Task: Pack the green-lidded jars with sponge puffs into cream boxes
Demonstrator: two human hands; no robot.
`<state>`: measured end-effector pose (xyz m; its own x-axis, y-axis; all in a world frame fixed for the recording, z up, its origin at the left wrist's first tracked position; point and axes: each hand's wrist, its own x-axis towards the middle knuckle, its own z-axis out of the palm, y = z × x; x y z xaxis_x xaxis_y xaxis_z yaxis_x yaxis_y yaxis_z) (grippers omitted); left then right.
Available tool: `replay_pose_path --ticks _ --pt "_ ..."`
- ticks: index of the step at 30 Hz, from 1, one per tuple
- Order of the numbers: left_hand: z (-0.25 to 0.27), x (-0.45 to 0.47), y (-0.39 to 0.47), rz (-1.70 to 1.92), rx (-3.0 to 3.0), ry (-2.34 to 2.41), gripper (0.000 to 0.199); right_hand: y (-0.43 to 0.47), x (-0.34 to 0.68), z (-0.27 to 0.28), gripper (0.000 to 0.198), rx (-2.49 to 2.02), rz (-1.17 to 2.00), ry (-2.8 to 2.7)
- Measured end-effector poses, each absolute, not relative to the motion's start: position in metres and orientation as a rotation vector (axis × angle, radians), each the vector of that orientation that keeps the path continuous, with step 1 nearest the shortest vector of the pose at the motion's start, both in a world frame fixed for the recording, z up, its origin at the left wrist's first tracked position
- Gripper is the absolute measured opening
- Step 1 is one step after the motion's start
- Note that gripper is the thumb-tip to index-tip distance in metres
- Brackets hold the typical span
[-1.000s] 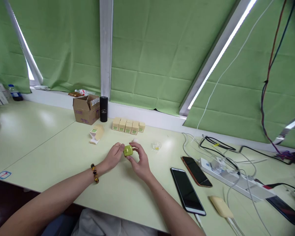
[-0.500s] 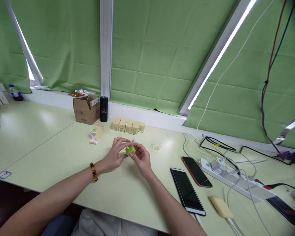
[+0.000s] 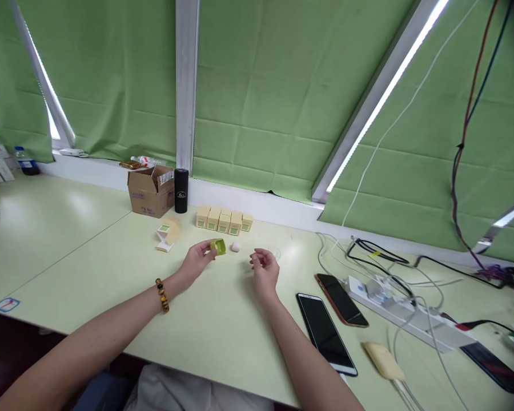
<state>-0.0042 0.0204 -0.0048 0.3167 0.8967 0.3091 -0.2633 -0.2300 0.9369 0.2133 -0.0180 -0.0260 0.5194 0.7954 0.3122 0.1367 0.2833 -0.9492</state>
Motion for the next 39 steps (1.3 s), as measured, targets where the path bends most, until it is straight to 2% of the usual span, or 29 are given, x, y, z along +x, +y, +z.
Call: replay_pose_path --ticks 5,14,16,19,21,23,27,30,34,39 --pt "-0.004 -0.008 0.018 1.098 1.083 0.351 0.031 -0.004 0.214 -0.038 0.037 -1.449 0.446 -1.144" --pt "-0.002 -0.009 0.018 1.099 0.955 0.291 0.028 0.035 0.209 -0.032 0.063 -1.551 0.343 -1.353" --pt "-0.004 -0.01 0.02 1.119 0.968 0.299 0.026 0.044 0.208 -0.031 0.056 -1.478 0.409 -1.302" --pt "-0.006 -0.01 0.022 1.155 0.979 0.324 0.024 0.052 0.206 -0.032 0.031 -1.439 0.463 -1.251" --pt "-0.007 -0.011 0.024 1.18 0.972 0.339 0.024 0.051 0.204 -0.033 0.021 -1.424 0.492 -1.222" --pt "-0.007 -0.01 0.024 1.204 0.97 0.349 0.026 0.046 0.202 -0.031 0.025 -1.391 0.531 -1.194" --pt "-0.006 -0.009 0.023 1.236 1.008 0.362 0.028 0.023 0.193 -0.017 0.044 -1.244 0.669 -1.181" --pt "-0.005 -0.008 0.019 1.251 1.043 0.364 0.029 0.0 0.186 -0.005 0.053 -0.921 1.001 -0.996" --pt "-0.005 -0.008 0.017 1.261 1.1 0.382 0.031 -0.028 0.182 0.002 0.044 -0.762 1.205 -0.898" --pt "-0.006 -0.009 0.017 1.261 1.201 0.415 0.031 -0.04 0.18 0.002 0.041 -0.745 1.219 -0.88"
